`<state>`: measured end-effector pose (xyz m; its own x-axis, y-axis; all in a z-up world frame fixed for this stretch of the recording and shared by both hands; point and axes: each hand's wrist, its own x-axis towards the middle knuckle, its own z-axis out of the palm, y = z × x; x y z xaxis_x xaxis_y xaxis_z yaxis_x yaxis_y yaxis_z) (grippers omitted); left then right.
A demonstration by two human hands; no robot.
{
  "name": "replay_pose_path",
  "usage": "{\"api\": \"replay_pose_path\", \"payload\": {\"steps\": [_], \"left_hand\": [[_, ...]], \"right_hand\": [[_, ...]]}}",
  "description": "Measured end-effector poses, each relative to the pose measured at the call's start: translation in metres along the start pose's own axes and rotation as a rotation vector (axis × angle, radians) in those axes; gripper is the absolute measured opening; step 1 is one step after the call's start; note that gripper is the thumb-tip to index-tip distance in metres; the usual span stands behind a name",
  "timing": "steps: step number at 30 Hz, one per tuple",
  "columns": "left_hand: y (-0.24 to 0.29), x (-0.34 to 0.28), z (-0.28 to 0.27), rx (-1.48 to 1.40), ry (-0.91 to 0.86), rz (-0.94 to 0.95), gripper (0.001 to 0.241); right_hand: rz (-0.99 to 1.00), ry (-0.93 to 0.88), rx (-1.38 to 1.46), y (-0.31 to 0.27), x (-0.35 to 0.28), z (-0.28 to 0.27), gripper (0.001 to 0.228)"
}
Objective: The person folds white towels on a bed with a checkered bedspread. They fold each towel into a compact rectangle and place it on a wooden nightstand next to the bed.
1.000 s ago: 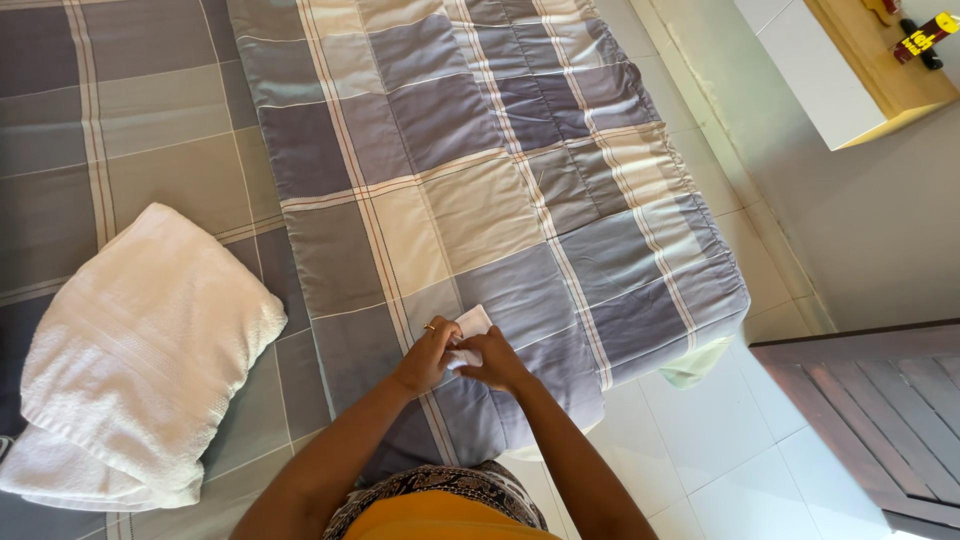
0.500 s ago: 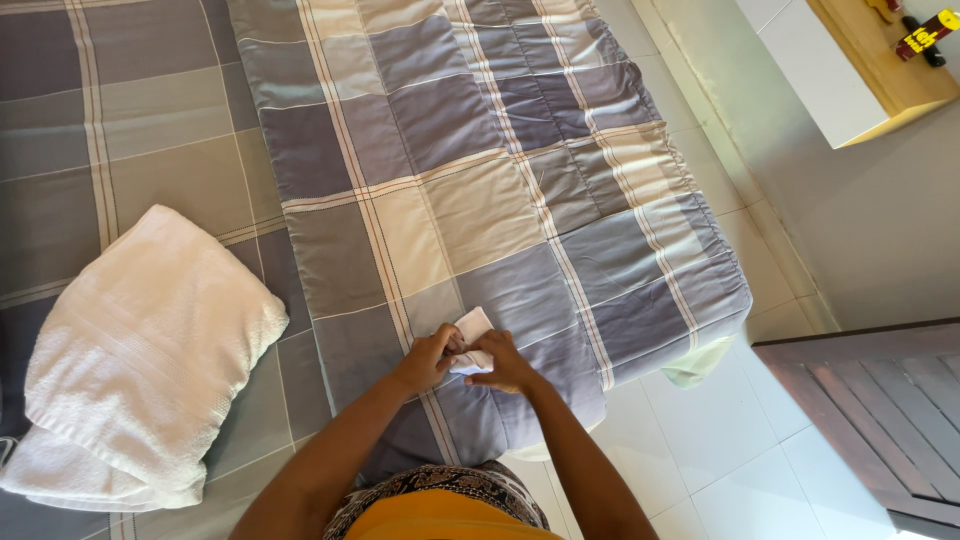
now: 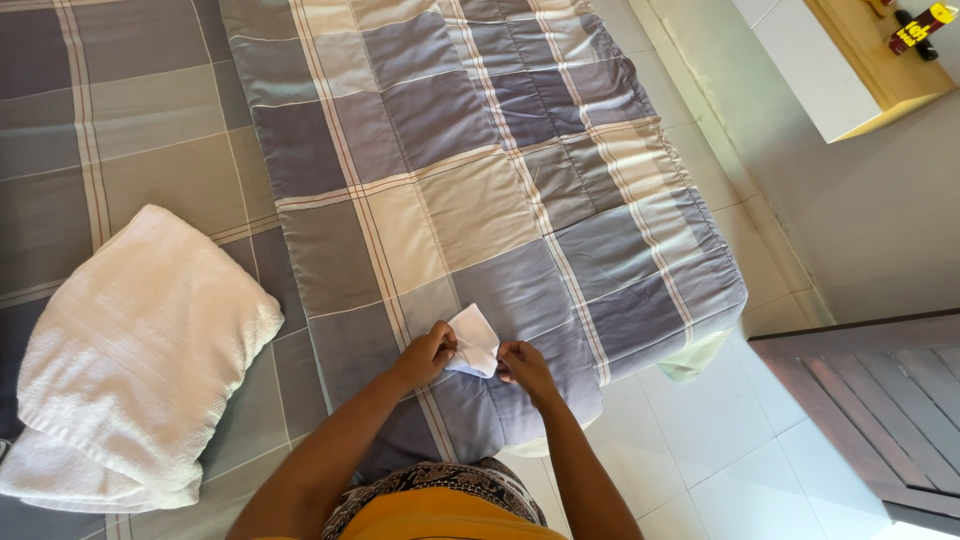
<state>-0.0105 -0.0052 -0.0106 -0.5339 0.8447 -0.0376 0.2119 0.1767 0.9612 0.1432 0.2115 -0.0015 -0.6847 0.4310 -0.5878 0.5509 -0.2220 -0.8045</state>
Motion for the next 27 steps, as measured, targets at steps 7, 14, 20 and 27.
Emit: {"api": "replay_pose_path", "payload": {"steps": [7,14,20,27], "left_hand": [[0.061,-0.012,-0.012,0.016,-0.027,-0.154,0.04],[-0.001,-0.016,-0.004,0.022,-0.029,-0.017,0.034],[0.078,-0.009,-0.027,0.316,-0.156,0.084,0.057],[0.043,0.016,-0.022,0.356,-0.368,0.011,0.06]], "right_hand": [[-0.09,-0.051,0.0,-0.013,-0.02,0.019,0.053],[-0.596,-0.108,-0.442,0.002,-0.009,0.027,0.028],[-0.474,-0.127,-0.589,-0.007,-0.003,0.033,0.032],[-0.335,-0.231,-0.599,-0.027,-0.012,0.017,0.045]]}}
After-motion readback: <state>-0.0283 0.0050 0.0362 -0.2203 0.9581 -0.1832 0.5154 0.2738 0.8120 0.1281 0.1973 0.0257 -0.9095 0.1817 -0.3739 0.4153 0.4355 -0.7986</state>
